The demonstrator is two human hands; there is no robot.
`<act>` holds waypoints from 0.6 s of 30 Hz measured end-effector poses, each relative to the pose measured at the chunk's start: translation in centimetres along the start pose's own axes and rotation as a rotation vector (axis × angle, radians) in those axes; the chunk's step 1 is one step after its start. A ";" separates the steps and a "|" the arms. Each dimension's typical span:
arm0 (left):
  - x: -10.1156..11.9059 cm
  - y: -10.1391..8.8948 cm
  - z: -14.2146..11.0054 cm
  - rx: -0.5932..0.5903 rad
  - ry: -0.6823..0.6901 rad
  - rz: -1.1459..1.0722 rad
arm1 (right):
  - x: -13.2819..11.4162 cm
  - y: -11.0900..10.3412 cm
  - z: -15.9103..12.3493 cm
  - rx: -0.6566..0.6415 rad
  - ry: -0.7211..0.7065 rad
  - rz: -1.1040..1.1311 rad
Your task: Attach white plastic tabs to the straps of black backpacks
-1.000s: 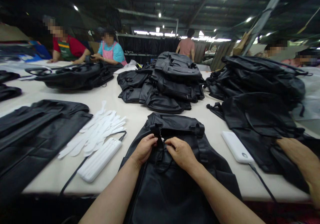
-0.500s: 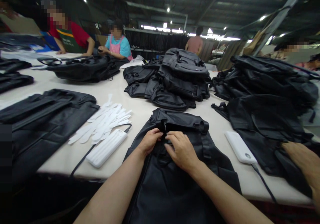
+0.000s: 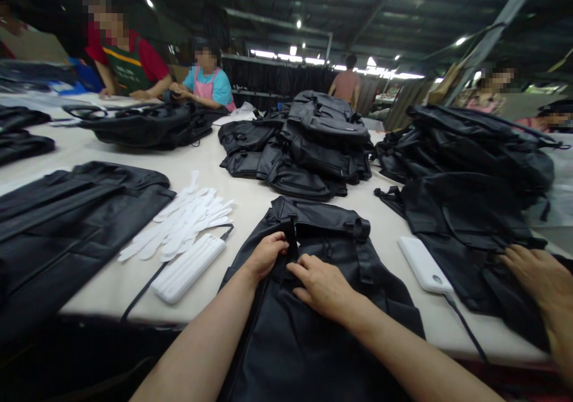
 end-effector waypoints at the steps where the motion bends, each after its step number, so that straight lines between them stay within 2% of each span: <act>1: 0.1 0.0 0.0 -0.004 -0.013 -0.020 | -0.4 0.2 0.3 0.012 -0.024 -0.028; 5: 0.5 -0.2 0.2 0.000 -0.094 -0.092 | -1.2 1.4 1.1 0.105 -0.011 -0.126; 8: 0.5 -0.2 0.6 0.013 -0.150 -0.098 | -1.3 2.3 1.2 0.136 -0.063 -0.170; 11: 0.4 0.0 0.8 0.014 -0.151 -0.084 | -1.6 2.4 0.7 0.131 -0.144 -0.177; 15: 0.5 0.2 0.8 -0.013 -0.133 -0.089 | -3.0 2.2 -0.9 0.097 -0.305 -0.133; 18: 0.6 0.2 0.8 -0.029 -0.145 -0.078 | -3.7 2.0 -1.8 0.088 -0.268 -0.083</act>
Point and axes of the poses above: each hand's wrist, its own z-axis towards the middle knuckle, its own y-axis out of the palm, x = y × z, the point moved 3 cm from there along z, towards the middle knuckle, and after that the axes turned 3 degrees about y, right-handed, at the moved point
